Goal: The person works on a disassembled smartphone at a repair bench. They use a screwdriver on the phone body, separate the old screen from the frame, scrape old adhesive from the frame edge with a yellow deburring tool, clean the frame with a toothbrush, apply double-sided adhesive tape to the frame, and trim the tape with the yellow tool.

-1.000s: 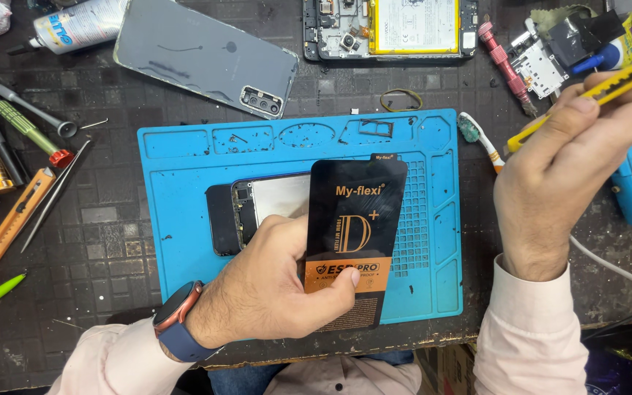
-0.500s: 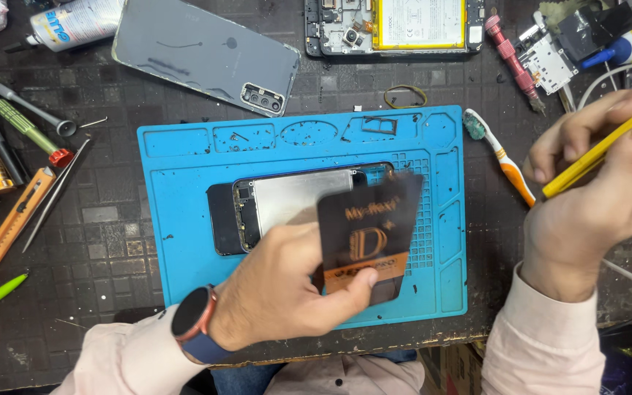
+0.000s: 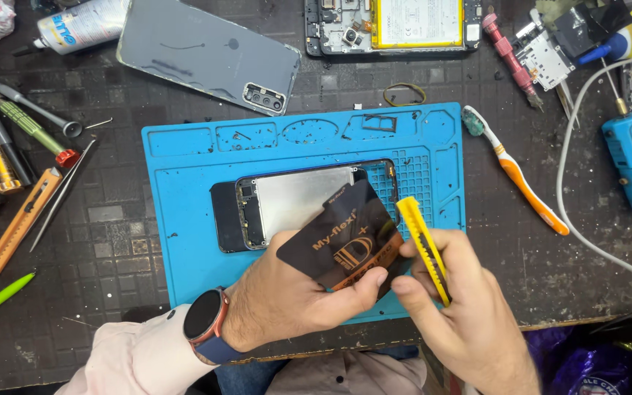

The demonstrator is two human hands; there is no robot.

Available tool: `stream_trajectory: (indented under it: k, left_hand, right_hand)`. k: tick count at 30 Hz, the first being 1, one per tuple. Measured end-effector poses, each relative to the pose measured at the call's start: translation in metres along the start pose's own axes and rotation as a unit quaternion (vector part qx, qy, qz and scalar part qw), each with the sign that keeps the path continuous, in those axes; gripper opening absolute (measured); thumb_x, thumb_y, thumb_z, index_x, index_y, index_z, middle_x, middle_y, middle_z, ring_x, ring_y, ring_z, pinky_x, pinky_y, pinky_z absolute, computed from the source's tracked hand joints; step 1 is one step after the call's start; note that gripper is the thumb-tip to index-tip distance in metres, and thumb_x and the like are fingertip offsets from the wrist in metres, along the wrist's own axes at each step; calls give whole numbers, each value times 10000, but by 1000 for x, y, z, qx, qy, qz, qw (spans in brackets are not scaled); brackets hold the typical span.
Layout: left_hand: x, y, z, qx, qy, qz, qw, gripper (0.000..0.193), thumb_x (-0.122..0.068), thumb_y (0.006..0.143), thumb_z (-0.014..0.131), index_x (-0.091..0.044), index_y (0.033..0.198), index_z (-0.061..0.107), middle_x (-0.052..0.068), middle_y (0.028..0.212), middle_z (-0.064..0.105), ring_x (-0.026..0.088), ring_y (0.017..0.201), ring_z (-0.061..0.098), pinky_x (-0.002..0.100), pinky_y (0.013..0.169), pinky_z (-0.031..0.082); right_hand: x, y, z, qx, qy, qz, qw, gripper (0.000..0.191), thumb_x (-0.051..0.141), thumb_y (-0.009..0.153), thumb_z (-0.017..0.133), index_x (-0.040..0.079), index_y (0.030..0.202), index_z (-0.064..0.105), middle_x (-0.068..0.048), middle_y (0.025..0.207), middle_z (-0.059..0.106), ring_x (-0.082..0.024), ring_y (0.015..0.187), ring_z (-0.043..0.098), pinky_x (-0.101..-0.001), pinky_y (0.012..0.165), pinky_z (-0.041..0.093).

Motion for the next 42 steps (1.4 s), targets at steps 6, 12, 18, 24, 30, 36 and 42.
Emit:
stream_trajectory:
  k: [6,12,18,24,30,36,42]
  left_hand:
    - [-10,3,3,16,31,120,992,381,-145,871,761,-11,1207,641,140,1030,726,231,854,733,332,738,599]
    - [-3,-1,12,-63,42,-22,997,626,-317,787,845,9,1201,508,42,862,698,154,678,735,270,527,575]
    - [-17,-8,17,-105,294,198,929,402,-224,862,823,-36,1131,591,76,917,635,236,797,639,345,698,524]
    - [-17,0,53,14,379,254,890,268,-177,956,659,-43,1188,634,97,1181,615,251,1071,616,387,955,502]
    - [-4,18,88,20,472,312,824,297,-222,983,570,-59,1219,647,107,1390,577,272,1341,538,396,1189,432]
    - [15,35,105,39,539,303,785,538,-330,893,610,-10,1325,624,105,1353,587,273,1298,542,399,1160,423]
    - [26,40,106,65,482,285,826,645,-381,876,665,16,1379,589,104,1338,575,296,1297,526,421,1176,407]
  right_hand:
    - [-17,-11,-2,-57,-29,83,995,283,187,860,730,48,1082,624,-67,661,669,-97,574,618,-287,530,512]
    - [-26,-16,-34,-145,-84,136,976,211,207,942,689,28,1039,632,-99,677,623,-99,607,532,-326,534,476]
    - [-32,3,-55,-189,-177,196,946,330,269,983,707,36,1212,659,-159,698,643,-217,572,641,-381,573,487]
    - [-37,2,-50,-239,-134,168,947,248,263,1108,572,20,1144,600,-96,731,625,-191,662,637,-357,626,479]
    - [-57,-14,-51,-278,15,81,957,122,114,1125,438,27,1183,502,-25,823,521,-86,704,470,-249,639,390]
    - [-79,-12,-58,-313,71,-69,945,76,55,1220,510,-8,1213,468,-66,1110,505,-67,874,515,-206,834,469]
    - [-90,-16,-55,-353,127,-148,915,221,51,1222,605,-5,1217,391,-86,1020,505,-166,813,596,-310,849,594]
Point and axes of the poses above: each hand's wrist, its own y-axis towards the middle knuckle, its own z-axis out of the palm, x = y × z, the point moved 3 cm from there along y, towards the middle knuckle
